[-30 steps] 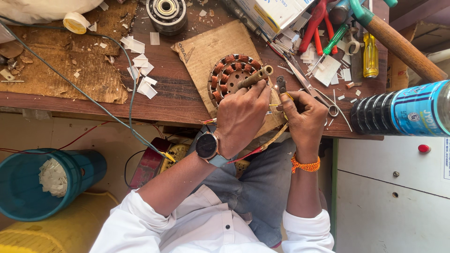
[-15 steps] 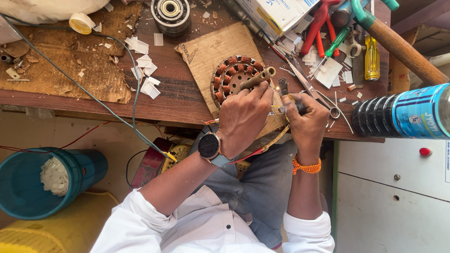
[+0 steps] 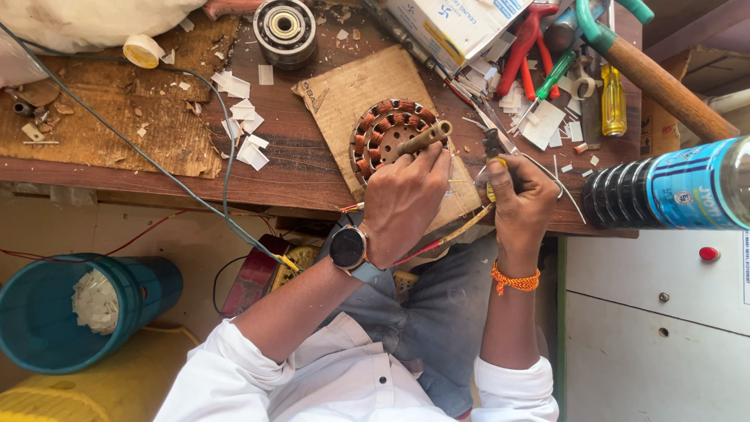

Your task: The person strips insulation from wires using a soldering iron and pliers, then inserts and secures white insulating sleeves into the stator slots of a motor. The person works at a cluttered workbench with tools and motor parts visible.

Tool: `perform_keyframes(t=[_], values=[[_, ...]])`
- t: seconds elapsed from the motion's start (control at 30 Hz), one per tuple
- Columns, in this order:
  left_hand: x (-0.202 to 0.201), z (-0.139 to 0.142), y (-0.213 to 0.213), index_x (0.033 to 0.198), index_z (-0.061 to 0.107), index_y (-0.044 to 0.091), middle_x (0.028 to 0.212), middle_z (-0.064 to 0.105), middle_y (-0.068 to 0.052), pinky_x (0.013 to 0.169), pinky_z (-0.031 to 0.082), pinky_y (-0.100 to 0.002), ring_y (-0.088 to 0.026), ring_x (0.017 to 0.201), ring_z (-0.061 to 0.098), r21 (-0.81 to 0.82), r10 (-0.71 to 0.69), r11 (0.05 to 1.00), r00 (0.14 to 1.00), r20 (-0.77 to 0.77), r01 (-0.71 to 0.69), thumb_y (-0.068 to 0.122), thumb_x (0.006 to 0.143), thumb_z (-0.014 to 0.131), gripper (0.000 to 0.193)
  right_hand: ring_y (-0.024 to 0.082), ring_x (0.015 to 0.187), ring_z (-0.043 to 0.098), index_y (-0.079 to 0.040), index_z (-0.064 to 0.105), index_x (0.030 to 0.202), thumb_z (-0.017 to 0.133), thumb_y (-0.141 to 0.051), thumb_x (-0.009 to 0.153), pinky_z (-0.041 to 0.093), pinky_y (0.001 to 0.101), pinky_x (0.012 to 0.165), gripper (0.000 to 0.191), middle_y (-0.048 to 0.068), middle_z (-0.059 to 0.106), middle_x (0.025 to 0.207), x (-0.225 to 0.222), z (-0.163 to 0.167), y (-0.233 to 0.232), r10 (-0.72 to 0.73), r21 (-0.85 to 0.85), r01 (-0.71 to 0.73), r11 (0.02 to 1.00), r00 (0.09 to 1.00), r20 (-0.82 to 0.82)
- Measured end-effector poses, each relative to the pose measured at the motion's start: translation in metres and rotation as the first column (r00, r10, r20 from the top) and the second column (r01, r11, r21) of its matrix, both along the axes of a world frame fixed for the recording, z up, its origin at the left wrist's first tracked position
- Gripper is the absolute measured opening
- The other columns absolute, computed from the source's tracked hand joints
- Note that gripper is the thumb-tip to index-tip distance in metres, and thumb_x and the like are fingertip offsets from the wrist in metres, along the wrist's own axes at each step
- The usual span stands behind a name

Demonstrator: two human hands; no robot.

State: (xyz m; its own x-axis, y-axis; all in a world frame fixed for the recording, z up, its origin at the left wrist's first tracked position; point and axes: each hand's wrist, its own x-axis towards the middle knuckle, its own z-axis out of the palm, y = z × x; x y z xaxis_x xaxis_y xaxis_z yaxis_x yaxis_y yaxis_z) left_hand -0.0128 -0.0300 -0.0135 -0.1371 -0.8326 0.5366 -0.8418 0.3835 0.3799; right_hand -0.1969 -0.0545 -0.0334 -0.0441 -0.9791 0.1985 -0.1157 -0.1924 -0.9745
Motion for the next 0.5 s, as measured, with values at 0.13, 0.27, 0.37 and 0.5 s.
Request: perform_keyframes(t=[0.13, 0.27, 0.37, 0.5], values=[[0.000, -0.002, 0.004, 0.126, 0.064, 0.000, 0.121, 0.069, -0.011, 0.071, 0.058, -0.033, -0.023, 0.088, 0.071, -0.058, 0.025, 0.998, 0.999, 0.025, -0.023, 0.006, 0.090, 0.067, 0.037, 0.006, 0.068, 0.061, 0.004, 0.072, 0.103, 0.075, -0.022, 0.102, 0.048, 0.0211, 0.060, 0.026, 0.005, 0.070, 0.082, -0.005, -0.002, 0.000, -0.026, 0.030, 0.025, 0.999, 0.999, 0.036], [0.003, 0.000, 0.012, 0.143, 0.060, 0.001, 0.111, 0.069, -0.008, 0.064, 0.057, -0.035, -0.025, 0.081, 0.070, -0.007, 0.066, 0.998, 0.998, -0.018, -0.066, 0.005, 0.088, 0.066, 0.056, 0.005, 0.072, 0.063, 0.004, 0.072, 0.103, 0.074, -0.021, 0.103, 0.050, 0.0201, 0.063, 0.025, 0.004, 0.072, 0.084, -0.007, -0.002, 0.000, -0.036, 0.017, 0.036, 0.999, 0.999, 0.005], [0.005, 0.004, 0.016, 0.134, 0.060, 0.005, 0.113, 0.067, -0.006, 0.069, 0.057, -0.036, -0.025, 0.090, 0.069, -0.062, 0.081, 0.994, 0.993, -0.091, -0.087, 0.011, 0.095, 0.066, 0.039, 0.005, 0.072, 0.064, 0.004, 0.072, 0.105, 0.075, -0.021, 0.102, 0.050, 0.0197, 0.064, 0.025, 0.003, 0.072, 0.084, -0.007, -0.002, -0.001, -0.039, 0.008, 0.039, 0.999, 0.999, 0.025], [0.002, 0.011, 0.021, 0.110, 0.065, 0.014, 0.107, 0.067, -0.002, 0.068, 0.056, -0.037, -0.024, 0.091, 0.068, -0.055, 0.105, 0.993, 0.993, -0.060, -0.108, 0.025, 0.099, 0.071, 0.016, 0.005, 0.077, 0.062, 0.005, 0.075, 0.109, 0.076, -0.019, 0.104, 0.047, 0.0190, 0.068, 0.024, 0.004, 0.071, 0.088, -0.009, -0.003, -0.001, -0.038, -0.034, 0.037, 0.999, 0.999, -0.020]])
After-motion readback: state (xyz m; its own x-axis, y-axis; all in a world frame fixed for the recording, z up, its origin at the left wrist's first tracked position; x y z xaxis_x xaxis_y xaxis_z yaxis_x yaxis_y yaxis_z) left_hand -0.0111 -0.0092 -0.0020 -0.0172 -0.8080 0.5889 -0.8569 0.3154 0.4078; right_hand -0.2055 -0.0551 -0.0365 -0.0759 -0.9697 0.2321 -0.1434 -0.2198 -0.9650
